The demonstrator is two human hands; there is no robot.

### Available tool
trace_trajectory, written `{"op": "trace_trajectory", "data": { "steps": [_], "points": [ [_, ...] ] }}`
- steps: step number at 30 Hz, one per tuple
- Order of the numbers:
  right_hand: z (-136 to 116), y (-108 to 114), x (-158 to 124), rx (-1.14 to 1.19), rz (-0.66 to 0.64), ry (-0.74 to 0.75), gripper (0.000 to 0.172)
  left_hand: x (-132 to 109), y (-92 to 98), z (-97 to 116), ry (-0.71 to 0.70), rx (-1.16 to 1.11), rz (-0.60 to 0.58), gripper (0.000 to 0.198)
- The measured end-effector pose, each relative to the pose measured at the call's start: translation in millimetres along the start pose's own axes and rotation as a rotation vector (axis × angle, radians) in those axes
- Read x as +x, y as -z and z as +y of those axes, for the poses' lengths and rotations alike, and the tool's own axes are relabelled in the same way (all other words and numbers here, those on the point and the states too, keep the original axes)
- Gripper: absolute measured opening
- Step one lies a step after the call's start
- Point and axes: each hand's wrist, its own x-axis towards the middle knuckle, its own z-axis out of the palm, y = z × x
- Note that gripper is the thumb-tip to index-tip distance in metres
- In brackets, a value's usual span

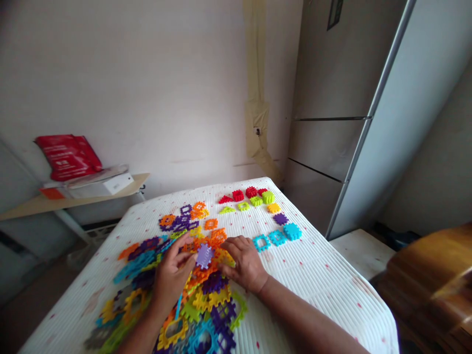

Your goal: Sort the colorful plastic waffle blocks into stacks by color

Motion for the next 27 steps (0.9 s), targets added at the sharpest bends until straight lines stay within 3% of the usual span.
{"op": "trace_trajectory", "data": {
  "steps": [5, 11, 15, 19, 22, 24, 27],
  "points": [
    [-28, -19, 21, -0.071, -0.099, -0.059, 0.054, -2, -1.6, 1, 0.021, -0.095, 0.022, 0.052],
    [-41, -26, 22, -0.115, -0.124, -0.138, 0.051, -2, -1.0, 1, 0.037, -0.115, 0.029, 0.055],
    [-40, -19, 27, -0.134, -0.102, -0.149, 0.047, -1, -0.6, 0, 0.039, -0.112, 0.012, 0.056],
    [0, 14, 36, -0.264, 0.066, -0.29, 0.041, 0, -0.6, -5, 0.08, -0.127, 0.02, 0.059],
    [48, 52, 35, -0.476, 0.154, -0.611, 0.038, 1, -0.5, -9, 0.079, -0.118, 0.018, 0.057],
    [77, 75, 31, -0.589, 0.116, -0.829, 0.037, 1, -0.3, -10, 0.076, -0.101, 0.012, 0.056],
    [104, 93, 23, -0.652, -0.029, -1.014, 0.035, 1, 0.2, -10, 0.083, -0.09, 0.009, 0.055]
  ]
}}
